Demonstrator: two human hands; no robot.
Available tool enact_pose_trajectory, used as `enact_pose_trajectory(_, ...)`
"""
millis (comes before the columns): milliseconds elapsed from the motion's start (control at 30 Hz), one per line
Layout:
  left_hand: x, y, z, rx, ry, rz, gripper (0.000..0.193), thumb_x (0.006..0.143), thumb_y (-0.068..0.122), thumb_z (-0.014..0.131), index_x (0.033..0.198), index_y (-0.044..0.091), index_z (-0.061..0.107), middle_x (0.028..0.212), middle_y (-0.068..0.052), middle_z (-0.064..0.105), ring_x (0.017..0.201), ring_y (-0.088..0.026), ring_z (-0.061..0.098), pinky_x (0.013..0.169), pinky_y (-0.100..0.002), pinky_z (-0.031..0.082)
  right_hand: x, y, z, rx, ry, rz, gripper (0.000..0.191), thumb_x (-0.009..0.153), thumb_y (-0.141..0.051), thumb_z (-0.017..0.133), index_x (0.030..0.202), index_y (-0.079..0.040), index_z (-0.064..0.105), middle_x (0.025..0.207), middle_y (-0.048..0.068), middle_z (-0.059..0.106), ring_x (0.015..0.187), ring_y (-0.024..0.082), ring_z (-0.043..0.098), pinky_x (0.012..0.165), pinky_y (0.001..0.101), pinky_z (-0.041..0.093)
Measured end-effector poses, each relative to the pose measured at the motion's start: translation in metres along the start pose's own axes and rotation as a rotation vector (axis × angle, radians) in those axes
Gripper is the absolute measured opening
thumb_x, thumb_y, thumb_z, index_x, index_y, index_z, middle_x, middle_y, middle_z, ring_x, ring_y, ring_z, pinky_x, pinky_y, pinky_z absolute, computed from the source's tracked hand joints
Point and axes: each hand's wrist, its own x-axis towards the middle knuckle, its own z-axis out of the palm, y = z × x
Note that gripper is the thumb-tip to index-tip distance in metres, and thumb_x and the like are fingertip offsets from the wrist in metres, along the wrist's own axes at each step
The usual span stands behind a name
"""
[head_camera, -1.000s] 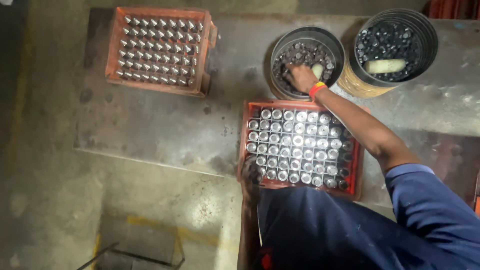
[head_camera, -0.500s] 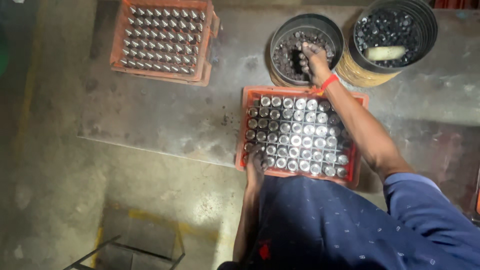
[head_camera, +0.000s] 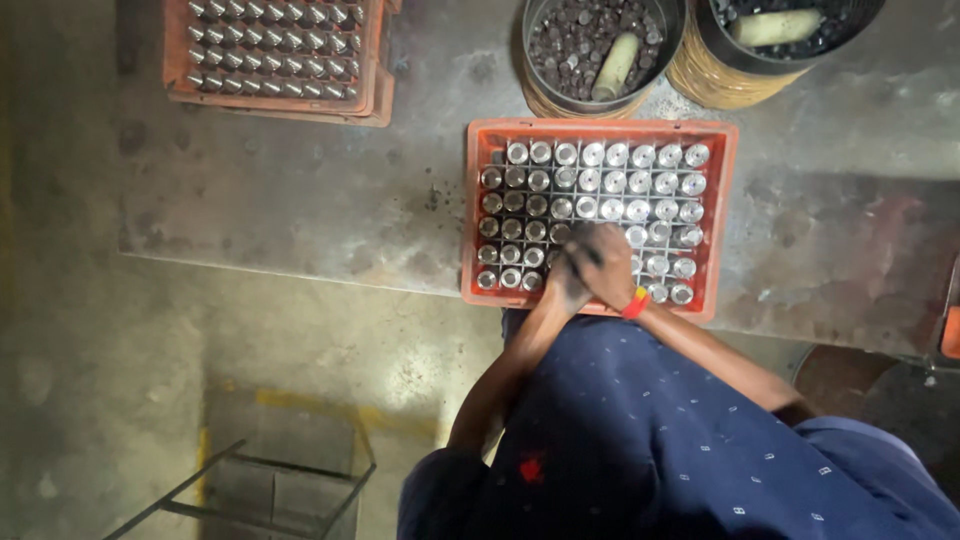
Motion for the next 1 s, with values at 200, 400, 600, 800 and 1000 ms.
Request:
enact_pose_trajectory(200, -0.018, 0.016, -0.015, 0.116, -0.026, 0.086, 0.024, 0.104, 0.028, 0.066, 0.123, 0.014, 0.064, 0.083, 0.001, 0.063, 0.067, -0.010, 0.055, 0.055, -0.025, 0.043, 0.038, 0.052, -0.020, 0.313, 0.032, 0.566, 0.019, 0.099, -0.017, 0.074, 0.114, -0.005, 0.075, 0.100, 0.012, 0.076, 0.085, 0.017, 0.065, 0.078, 0.0297, 0.051)
enact_pose_trajectory(400, -0.043, 0.043, -0.014, 0.119, -0.013, 0.187, 0.031, 0.101, 0.027, 0.063, 0.124, 0.007, 0.067, 0.082, 0.002, 0.059, 0.068, -0.008, 0.054, 0.059, -0.024, 0.045, 0.061, 0.062, -0.013, 0.099, -0.021, 0.378, 0.020, 0.093, -0.016, 0.080, 0.106, -0.003, 0.072, 0.100, 0.014, 0.076, 0.091, 0.027, 0.072, 0.082, 0.0381, 0.055)
enact_pose_trajectory(600, -0.036, 0.049, -0.014, 0.135, 0.007, 0.274, 0.025, 0.099, 0.023, 0.067, 0.119, 0.010, 0.065, 0.085, 0.000, 0.062, 0.069, -0.010, 0.055, 0.060, -0.025, 0.046, 0.094, 0.064, -0.006, -0.056, -0.142, 0.308, 0.018, 0.086, -0.018, 0.086, 0.096, -0.004, 0.079, 0.089, 0.019, 0.075, 0.077, 0.034, 0.070, 0.072, 0.0430, 0.053)
enact_pose_trajectory(800, -0.020, 0.044, -0.003, 0.246, -0.010, 0.298, 0.017, 0.100, 0.022, 0.071, 0.112, 0.011, 0.063, 0.087, 0.001, 0.060, 0.070, -0.009, 0.055, 0.059, -0.023, 0.044, 0.075, 0.060, -0.007, 0.169, -0.168, 0.424, 0.022, 0.092, -0.019, 0.082, 0.108, -0.005, 0.079, 0.100, 0.013, 0.077, 0.085, 0.020, 0.070, 0.077, 0.0335, 0.054)
enact_pose_trajectory(1000, -0.009, 0.034, 0.006, 0.301, -0.001, 0.296, 0.016, 0.098, 0.021, 0.069, 0.111, 0.017, 0.061, 0.087, 0.003, 0.061, 0.067, -0.008, 0.055, 0.056, -0.024, 0.043, 0.028, 0.047, -0.003, 0.517, -0.402, 0.539, 0.024, 0.095, -0.019, 0.078, 0.115, -0.007, 0.078, 0.103, 0.005, 0.077, 0.088, 0.010, 0.066, 0.079, 0.0290, 0.052)
